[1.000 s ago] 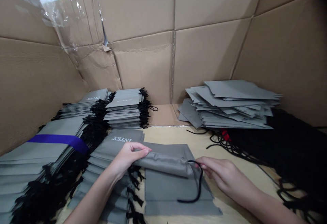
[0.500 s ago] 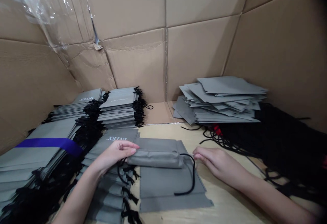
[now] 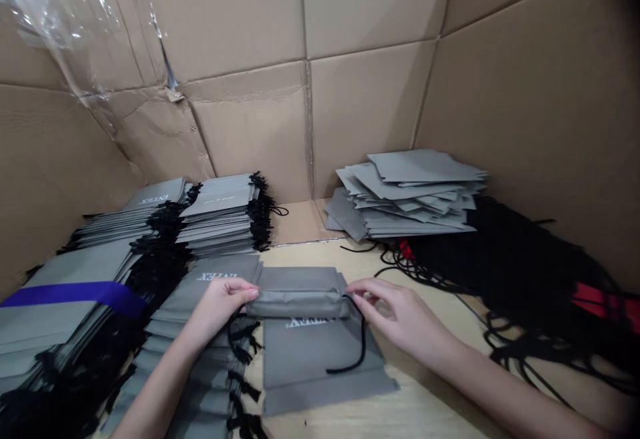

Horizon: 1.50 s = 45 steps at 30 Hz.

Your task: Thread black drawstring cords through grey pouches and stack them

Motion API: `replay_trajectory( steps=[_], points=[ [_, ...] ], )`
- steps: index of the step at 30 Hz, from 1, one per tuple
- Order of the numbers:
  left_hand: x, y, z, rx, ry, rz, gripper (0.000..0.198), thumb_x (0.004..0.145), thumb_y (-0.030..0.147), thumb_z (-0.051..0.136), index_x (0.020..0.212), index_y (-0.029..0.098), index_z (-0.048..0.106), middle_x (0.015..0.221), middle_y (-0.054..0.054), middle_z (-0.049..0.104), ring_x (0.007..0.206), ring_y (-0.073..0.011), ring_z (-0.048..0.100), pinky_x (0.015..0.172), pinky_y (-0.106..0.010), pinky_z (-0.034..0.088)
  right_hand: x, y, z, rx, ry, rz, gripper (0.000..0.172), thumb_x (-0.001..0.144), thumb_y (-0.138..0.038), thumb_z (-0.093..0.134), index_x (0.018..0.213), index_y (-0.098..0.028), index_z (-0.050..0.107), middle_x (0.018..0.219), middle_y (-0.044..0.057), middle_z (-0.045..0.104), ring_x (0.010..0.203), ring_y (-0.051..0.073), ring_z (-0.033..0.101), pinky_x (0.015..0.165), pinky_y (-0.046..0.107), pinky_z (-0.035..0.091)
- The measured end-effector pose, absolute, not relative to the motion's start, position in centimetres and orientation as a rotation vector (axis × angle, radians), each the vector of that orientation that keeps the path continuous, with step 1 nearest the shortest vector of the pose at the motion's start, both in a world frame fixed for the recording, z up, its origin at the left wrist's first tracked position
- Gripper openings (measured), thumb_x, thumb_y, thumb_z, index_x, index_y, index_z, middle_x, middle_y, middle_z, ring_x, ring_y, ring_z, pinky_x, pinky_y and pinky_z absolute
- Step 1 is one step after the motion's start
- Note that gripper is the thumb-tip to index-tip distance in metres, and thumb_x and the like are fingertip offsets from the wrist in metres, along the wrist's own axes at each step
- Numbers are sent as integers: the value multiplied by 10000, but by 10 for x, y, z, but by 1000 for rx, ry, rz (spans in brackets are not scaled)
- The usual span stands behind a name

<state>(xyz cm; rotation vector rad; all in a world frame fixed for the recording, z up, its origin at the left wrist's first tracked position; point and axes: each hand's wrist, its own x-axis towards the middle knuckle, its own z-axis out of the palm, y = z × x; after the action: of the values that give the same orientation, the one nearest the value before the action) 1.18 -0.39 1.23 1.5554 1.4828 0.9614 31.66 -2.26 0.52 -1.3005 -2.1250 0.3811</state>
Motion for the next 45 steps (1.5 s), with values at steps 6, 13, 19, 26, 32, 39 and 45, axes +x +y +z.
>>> replay_trajectory(
  steps=[6, 13, 19, 26, 32, 39, 45],
  points=[
    [27, -11, 22, 1703, 1573, 1043, 197, 601, 317, 658, 671, 152, 741, 535, -21, 663, 513, -153, 541, 499, -218, 400, 314, -19, -3, -1374, -1970, 618, 265, 808, -397, 511, 895, -215, 681, 794, 26, 689, 653, 166, 609, 593, 246, 453],
    [31, -17, 21, 1737, 1558, 1071, 132, 605, 293, 669, 652, 195, 744, 691, -39, 731, 673, -227, 643, 640, -270, 491, 319, -8, -15, -1303, -1861, 847, 242, 756, -351, 564, 786, -159, 710, 729, 48, 695, 663, 183, 609, 597, 252, 457],
    [31, -19, 17, 1768, 1549, 1069, 141, 643, 297, 665, 720, 217, 752, 808, -30, 737, 775, -246, 661, 735, -295, 498, 315, -12, -7, -1318, -1780, 862, 186, 707, -292, 576, 670, -146, 684, 612, 28, 638, 569, 148, 553, 509, 225, 413],
    [31, -19, 22, 1701, 1532, 1062, 190, 651, 317, 663, 776, 203, 750, 836, -42, 734, 822, -253, 658, 769, -309, 499, 315, -12, -4, -1335, -1700, 976, 123, 640, -227, 557, 656, -146, 648, 539, -10, 552, 504, 117, 486, 466, 210, 356],
    [25, -15, 23, 1492, 1480, 1096, 359, 529, 364, 744, 790, 119, 719, 760, -82, 725, 699, -226, 650, 638, -288, 510, 317, -9, -7, -1278, -1676, 994, 38, 630, -177, 497, 617, -166, 531, 564, -34, 506, 530, 106, 471, 500, 206, 344],
    [24, -15, 23, 1323, 1363, 1197, 349, 526, 411, 760, 726, 129, 710, 621, -24, 681, 557, -137, 598, 573, -240, 508, 317, -10, -11, -1268, -1754, 901, 29, 637, -168, 464, 614, -185, 471, 553, -48, 472, 513, 102, 442, 478, 204, 316],
    [25, -14, 18, 1225, 1301, 1264, 327, 509, 393, 787, 678, 123, 711, 592, -7, 655, 549, -106, 572, 569, -214, 514, 320, -8, -10, -1294, -1745, 901, 17, 621, -188, 450, 609, -198, 446, 520, -48, 490, 489, 112, 463, 471, 215, 331]
  ],
)
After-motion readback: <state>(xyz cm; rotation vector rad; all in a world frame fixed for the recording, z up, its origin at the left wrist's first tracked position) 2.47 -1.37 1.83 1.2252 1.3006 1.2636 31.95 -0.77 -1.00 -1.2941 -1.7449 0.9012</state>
